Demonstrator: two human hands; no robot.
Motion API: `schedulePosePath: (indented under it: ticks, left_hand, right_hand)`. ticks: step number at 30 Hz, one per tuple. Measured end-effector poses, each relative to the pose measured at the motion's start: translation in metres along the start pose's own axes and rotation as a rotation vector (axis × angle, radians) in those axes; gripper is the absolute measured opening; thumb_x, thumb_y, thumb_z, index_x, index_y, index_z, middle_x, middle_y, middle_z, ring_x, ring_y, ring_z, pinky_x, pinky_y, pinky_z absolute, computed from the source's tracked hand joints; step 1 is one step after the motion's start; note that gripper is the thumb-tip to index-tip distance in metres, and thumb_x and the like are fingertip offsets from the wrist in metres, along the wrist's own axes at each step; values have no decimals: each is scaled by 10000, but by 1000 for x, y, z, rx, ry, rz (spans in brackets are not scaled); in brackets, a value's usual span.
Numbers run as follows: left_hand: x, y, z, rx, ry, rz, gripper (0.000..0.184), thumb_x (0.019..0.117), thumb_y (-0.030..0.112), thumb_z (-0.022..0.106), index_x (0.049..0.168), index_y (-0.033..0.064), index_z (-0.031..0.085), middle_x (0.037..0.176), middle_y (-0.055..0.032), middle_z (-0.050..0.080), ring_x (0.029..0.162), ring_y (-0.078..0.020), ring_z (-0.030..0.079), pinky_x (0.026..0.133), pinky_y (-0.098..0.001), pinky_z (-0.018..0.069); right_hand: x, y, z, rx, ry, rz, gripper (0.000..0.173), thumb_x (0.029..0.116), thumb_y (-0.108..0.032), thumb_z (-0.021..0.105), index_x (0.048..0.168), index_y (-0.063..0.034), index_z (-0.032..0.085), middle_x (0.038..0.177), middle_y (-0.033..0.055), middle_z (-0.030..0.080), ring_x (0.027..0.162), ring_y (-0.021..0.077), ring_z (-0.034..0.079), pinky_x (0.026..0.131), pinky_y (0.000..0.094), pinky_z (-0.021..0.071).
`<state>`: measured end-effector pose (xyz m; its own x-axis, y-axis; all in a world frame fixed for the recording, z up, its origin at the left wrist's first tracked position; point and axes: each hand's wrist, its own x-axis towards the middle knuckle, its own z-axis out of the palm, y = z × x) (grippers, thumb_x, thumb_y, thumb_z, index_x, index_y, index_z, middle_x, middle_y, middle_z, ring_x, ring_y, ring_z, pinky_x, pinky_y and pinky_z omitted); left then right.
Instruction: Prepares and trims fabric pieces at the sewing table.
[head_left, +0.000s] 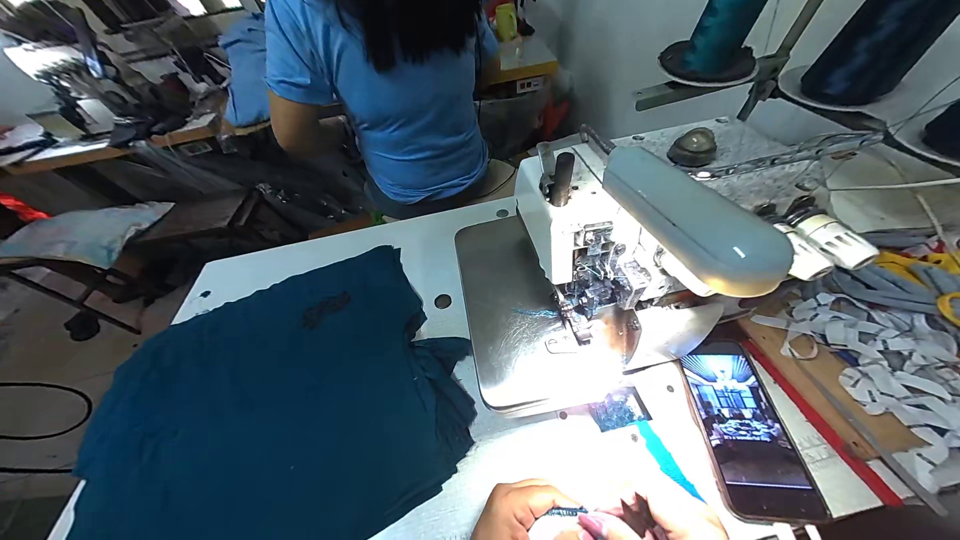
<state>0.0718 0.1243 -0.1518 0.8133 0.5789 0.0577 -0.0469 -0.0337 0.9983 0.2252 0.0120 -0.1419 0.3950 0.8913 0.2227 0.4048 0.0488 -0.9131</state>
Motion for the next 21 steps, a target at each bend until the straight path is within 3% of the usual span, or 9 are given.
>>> schedulePosePath:
  ticks: [2,4,7,10,13,15,18,21]
  left_hand:
    - [0,1,-1,10,4,-16,72,883,-35,666,887,-81,720,830,-62,723,768,3,665,720,-173,552]
    - [0,3,-1,1,12,-29,69,886,-29,673,884,-75,724,817,-47,721,749,9,660,709,-172,552]
    - [-1,3,-1,-7,56,-51,56,884,-26,684,894,-58,729,820,-30,726,746,12,665,708,-176,561]
    - [1,3,2,-37,99,-76,48,879,-31,689,896,-43,733,820,-18,730,745,11,672,707,-184,569]
    - [2,4,3,-41,104,-82,59,880,-32,694,914,-50,739,852,-32,741,774,0,685,735,-192,579]
    - [1,4,3,-33,89,-67,76,870,-47,685,921,-55,740,869,-34,742,797,2,686,751,-187,579]
    - [1,3,3,-14,73,-57,76,849,-61,682,901,-62,737,846,-37,737,785,13,678,741,-174,568]
    - [0,2,0,-5,56,-49,68,863,-43,683,900,-68,734,840,-42,738,779,8,680,741,-179,569]
  right_hand:
    - [1,2,5,-25,67,-17,192,923,-103,718,849,59,646,710,86,615,642,33,528,605,159,436]
    - [5,7,7,-17,230,17,114,898,-62,680,870,31,621,742,13,610,640,-35,542,594,118,475]
    - [17,12,-8,10,441,86,29,920,-12,598,931,-9,571,735,-60,580,519,-59,523,461,132,487]
    - [19,5,-27,38,346,146,84,925,-50,655,904,-85,581,712,-118,574,517,-77,505,460,115,461]
    - [12,-6,-27,69,55,163,129,900,-112,746,967,-13,697,803,-41,676,655,-59,564,585,125,474]
    - [10,-5,-16,92,-61,156,220,904,-153,766,1021,30,732,808,21,687,657,-21,544,598,155,458]
    - [9,-3,2,14,-37,52,182,928,-124,713,837,31,684,677,57,616,581,9,492,541,161,404]
    - [11,-1,9,-144,51,-123,154,907,-60,681,792,42,670,669,114,616,591,69,526,565,159,430]
